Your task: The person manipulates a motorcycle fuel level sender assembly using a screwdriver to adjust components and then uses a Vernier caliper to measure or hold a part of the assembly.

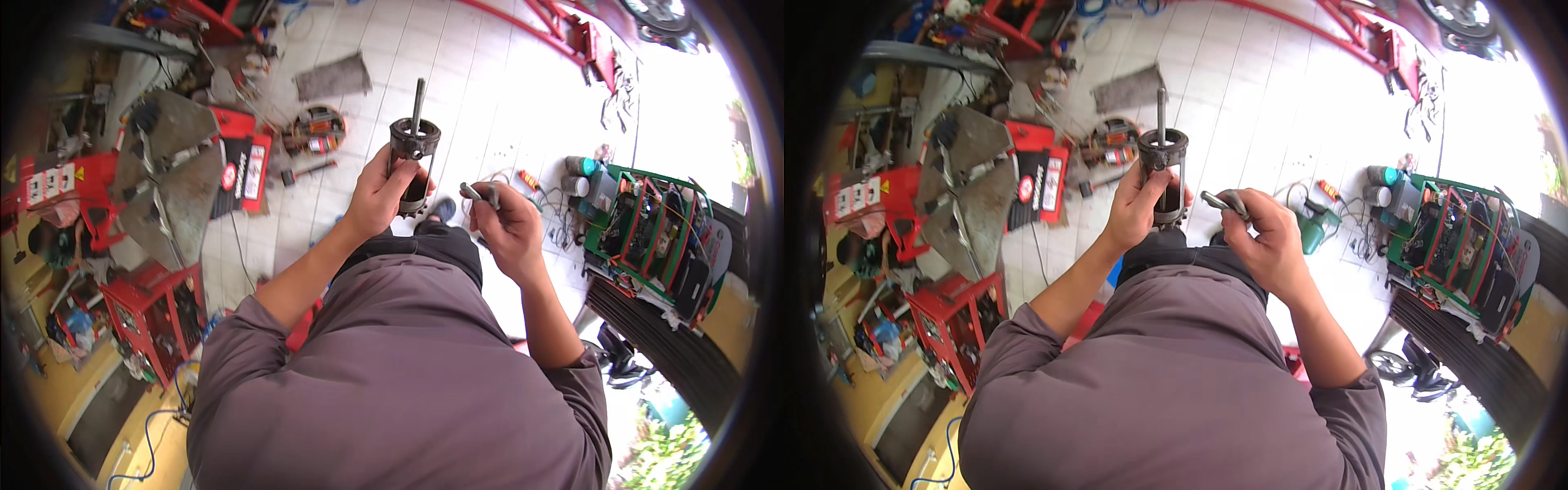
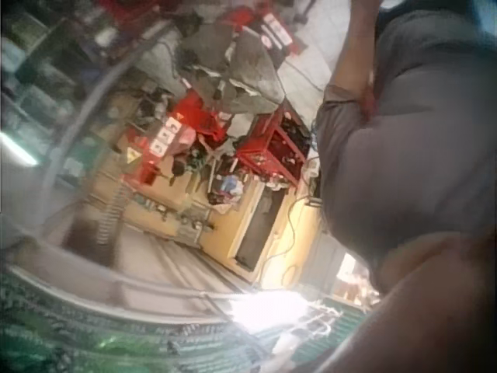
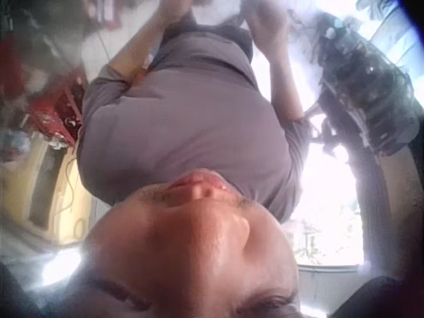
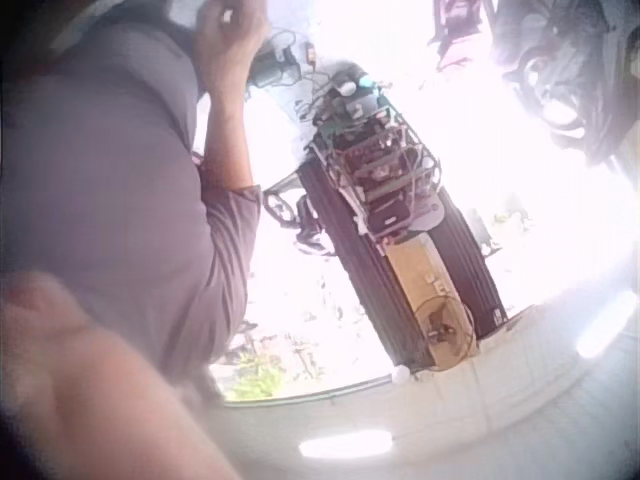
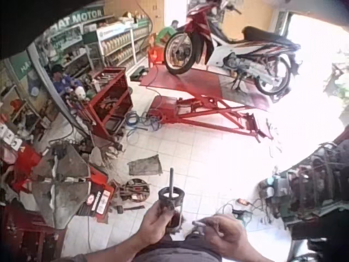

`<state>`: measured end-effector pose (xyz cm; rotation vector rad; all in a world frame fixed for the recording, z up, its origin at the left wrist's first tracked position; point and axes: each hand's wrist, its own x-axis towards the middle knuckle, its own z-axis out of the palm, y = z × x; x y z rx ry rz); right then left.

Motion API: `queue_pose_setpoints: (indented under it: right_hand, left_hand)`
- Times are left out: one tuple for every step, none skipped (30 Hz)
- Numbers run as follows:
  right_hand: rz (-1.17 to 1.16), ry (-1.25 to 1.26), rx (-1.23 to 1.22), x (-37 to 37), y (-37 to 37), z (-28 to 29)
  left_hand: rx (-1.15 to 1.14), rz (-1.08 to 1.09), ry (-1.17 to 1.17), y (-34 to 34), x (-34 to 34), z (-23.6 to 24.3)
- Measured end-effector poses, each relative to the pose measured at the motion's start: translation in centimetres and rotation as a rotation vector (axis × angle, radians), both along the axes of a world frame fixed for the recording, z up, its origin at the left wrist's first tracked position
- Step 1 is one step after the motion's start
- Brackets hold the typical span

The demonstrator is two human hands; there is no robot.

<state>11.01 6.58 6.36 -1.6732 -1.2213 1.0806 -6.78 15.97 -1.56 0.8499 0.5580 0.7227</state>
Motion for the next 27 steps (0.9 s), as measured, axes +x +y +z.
queue_pose_setpoints:
  right_hand:
    - [-0.022,-0.024,0.084,-0.6,0.2,2.4]
    - [-0.036,-0.046,0.156,-1.2,0.5,4.7]
    - [-0.053,-0.069,0.219,-1.9,0.5,6.1]
    - [-0.067,-0.051,0.311,-2.2,0.4,6.6]
    - [-0.086,-0.098,0.343,-2.6,0.1,7.5]
    - [-0.102,-0.146,0.375,-3.0,0.0,8.6]
    - [-0.117,-0.192,0.407,-3.3,-0.1,9.4]
    - [-0.139,-0.253,0.461,-3.6,-0.4,9.6]
    - [-0.127,-0.334,0.518,-3.9,-0.6,9.8]
    - [-0.113,-0.415,0.576,-4.1,-0.6,9.9]
    - [-0.102,-0.492,0.623,-4.5,-1.0,9.8]
    - [-0.085,-0.498,0.65,-4.9,-1.1,9.4]
    - [-0.086,-0.535,0.683,-5.2,-1.0,9.4]
    - [-0.087,-0.566,0.709,-5.6,-1.0,9.4]
    - [-0.086,-0.597,0.736,-6.0,-1.0,9.3]
    - [-0.087,-0.643,0.769,-6.2,-0.8,9.1]
    - [-0.075,-0.684,0.759,-6.4,-0.6,9.0]
    - [-0.061,-0.725,0.75,-6.5,-0.4,9.1]
    - [-0.047,-0.767,0.741,-6.6,-0.1,9.1]
    - [-0.043,-0.759,0.732,-6.7,0.1,8.9]
    - [-0.038,-0.751,0.722,-6.7,0.4,8.7]
    - [-0.034,-0.744,0.712,-6.8,0.7,8.4]
    - [-0.018,-0.748,0.695,-6.9,0.9,8.3]
    - [-0.002,-0.753,0.679,-6.9,1.1,8.3]
    - [0.013,-0.758,0.661,-7.0,1.2,8.2]
    - [0.03,-0.747,0.644,-7.1,1.5,8.4]
    - [0.054,-0.767,0.63,-7.1,1.6,8.4]
  left_hand:
    - [0.106,0.002,-0.037,0.7,0.1,2.0]
    - [0.153,0.01,-0.05,1.2,0.2,4.2]
    - [0.2,0.002,-0.064,1.4,0.1,5.5]
    - [0.245,-0.005,-0.078,1.7,0.1,6.6]
    - [0.288,-0.008,-0.093,1.8,0.0,7.4]
    - [0.315,-0.022,-0.084,1.7,-0.2,8.4]
    - [0.351,-0.033,-0.047,1.7,-0.3,9.0]
    - [0.377,-0.042,-0.01,1.4,-0.5,9.4]
    - [0.404,-0.047,0.029,1.2,-0.7,9.7]
    - [0.355,-0.036,0.014,0.8,-0.6,9.4]
    - [0.325,-0.061,-0.011,0.2,-0.6,9.2]
    - [0.289,-0.055,-0.037,-0.3,-0.4,9.4]
    - [0.254,-0.046,-0.063,-0.6,-0.3,9.5]
    - [0.281,-0.057,-0.031,-0.7,-0.6,9.4]
    - [0.309,-0.066,0.002,-0.7,-0.8,9.2]
    - [0.337,-0.075,0.035,-0.5,-1.0,9.0]
    - [0.356,-0.056,0.076,-0.5,-1.3,8.8]
    - [0.375,-0.038,0.118,-0.4,-1.6,8.7]
    - [0.394,-0.02,0.159,-0.2,-1.9,8.5]
    - [0.419,-0.009,0.22,-0.1,-2.2,8.6]
    - [0.443,0.001,0.282,0.1,-2.5,9.1]
    - [0.467,0.01,0.342,0.3,-2.8,9.2]
    - [0.48,0.033,0.359,0.5,-2.9,9.0]
    - [0.483,0.04,0.383,0.6,-3.1,8.8]
    - [0.485,0.046,0.406,0.7,-3.2,8.7]
    - [0.467,0.046,0.414,0.7,-3.3,8.8]
    - [0.448,0.046,0.421,0.7,-3.4,8.8]
